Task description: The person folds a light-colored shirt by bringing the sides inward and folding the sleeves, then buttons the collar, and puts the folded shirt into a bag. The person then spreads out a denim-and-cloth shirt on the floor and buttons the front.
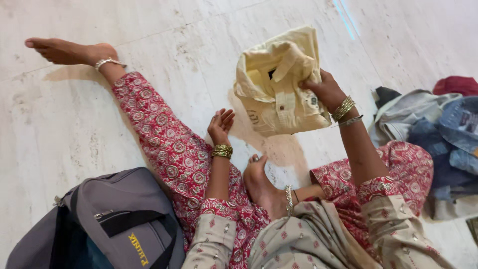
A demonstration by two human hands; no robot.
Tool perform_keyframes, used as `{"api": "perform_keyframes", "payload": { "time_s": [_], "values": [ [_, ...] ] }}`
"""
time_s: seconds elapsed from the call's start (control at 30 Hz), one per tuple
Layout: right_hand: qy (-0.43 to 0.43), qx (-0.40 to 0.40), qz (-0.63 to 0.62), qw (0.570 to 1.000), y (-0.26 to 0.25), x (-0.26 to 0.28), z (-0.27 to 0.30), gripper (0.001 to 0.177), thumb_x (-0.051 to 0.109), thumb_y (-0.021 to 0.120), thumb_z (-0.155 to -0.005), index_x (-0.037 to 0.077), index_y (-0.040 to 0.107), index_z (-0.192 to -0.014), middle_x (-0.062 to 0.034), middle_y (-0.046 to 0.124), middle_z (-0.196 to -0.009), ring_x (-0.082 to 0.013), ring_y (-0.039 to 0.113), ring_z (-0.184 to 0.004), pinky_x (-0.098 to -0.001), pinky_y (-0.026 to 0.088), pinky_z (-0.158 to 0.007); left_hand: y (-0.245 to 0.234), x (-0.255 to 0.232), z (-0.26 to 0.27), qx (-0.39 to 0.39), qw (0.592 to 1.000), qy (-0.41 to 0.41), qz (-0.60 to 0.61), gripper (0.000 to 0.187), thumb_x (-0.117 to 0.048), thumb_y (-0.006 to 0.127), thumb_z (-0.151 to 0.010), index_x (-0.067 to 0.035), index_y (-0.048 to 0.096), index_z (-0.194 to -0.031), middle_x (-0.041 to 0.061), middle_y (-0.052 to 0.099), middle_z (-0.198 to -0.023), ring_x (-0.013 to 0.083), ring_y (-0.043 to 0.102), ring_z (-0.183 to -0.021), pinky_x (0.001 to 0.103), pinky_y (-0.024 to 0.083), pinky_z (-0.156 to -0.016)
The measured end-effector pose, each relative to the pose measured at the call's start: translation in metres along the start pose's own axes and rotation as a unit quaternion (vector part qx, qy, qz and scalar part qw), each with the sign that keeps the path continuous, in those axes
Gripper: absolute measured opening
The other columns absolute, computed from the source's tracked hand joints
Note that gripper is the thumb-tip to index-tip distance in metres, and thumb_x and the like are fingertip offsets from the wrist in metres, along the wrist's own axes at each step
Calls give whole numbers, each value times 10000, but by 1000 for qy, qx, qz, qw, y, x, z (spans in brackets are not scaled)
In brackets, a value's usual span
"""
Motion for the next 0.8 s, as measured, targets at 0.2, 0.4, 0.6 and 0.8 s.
{"api": "perform_keyframes", "payload": {
  "time_s": [0.2, 0.4, 0.6, 0.8],
  "values": [
    [211, -137, 100, 963, -86, -179, 77, 514, 369, 680, -1000, 83, 546, -1406, -63, 726, -1028, -165, 568, -742, -350, 523, -690, 26, 15, 9, 68, 985, 40, -151, 370, -319, 577, -1028, -5, 665, -1203, 152, 776, -1096, 222, 769, -968, 310, 596, -849],
    [17, -256, 66, 964, -128, -182, 86, 449, 354, 708, -1012, 15, 675, -1303, -78, 744, -1119, -143, 734, -959, -311, 592, -769, 89, 28, 21, 134, 941, 108, -293, 358, -312, 625, -1025, -13, 699, -1210, 128, 782, -1093, 175, 751, -956, 296, 581, -817],
    [-21, -295, 94, 951, -114, -152, 63, 503, 234, 810, -908, 24, 577, -1301, -90, 713, -1107, -152, 706, -944, -313, 602, -762, 190, 37, 38, 132, 874, 126, -450, 442, -275, 762, -894, -119, 613, -1280, 101, 734, -1011, 180, 736, -823, 326, 602, -672],
    [-156, -339, 43, 927, -128, -103, 66, 299, 107, 802, -981, 39, 709, -1257, -132, 767, -1090, -186, 760, -965, -331, 636, -838, 247, -2, 29, 67, 813, 356, -456, 193, 14, 750, -815, -73, 757, -988, 89, 793, -918, 184, 763, -785, 315, 615, -683]
  ]
}}
Point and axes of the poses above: each hand's wrist, its own z-axis away from the middle knuckle, its own y-axis out of the palm, x = y × z, the point moved 9 cm from there along -z, towards the middle knuckle
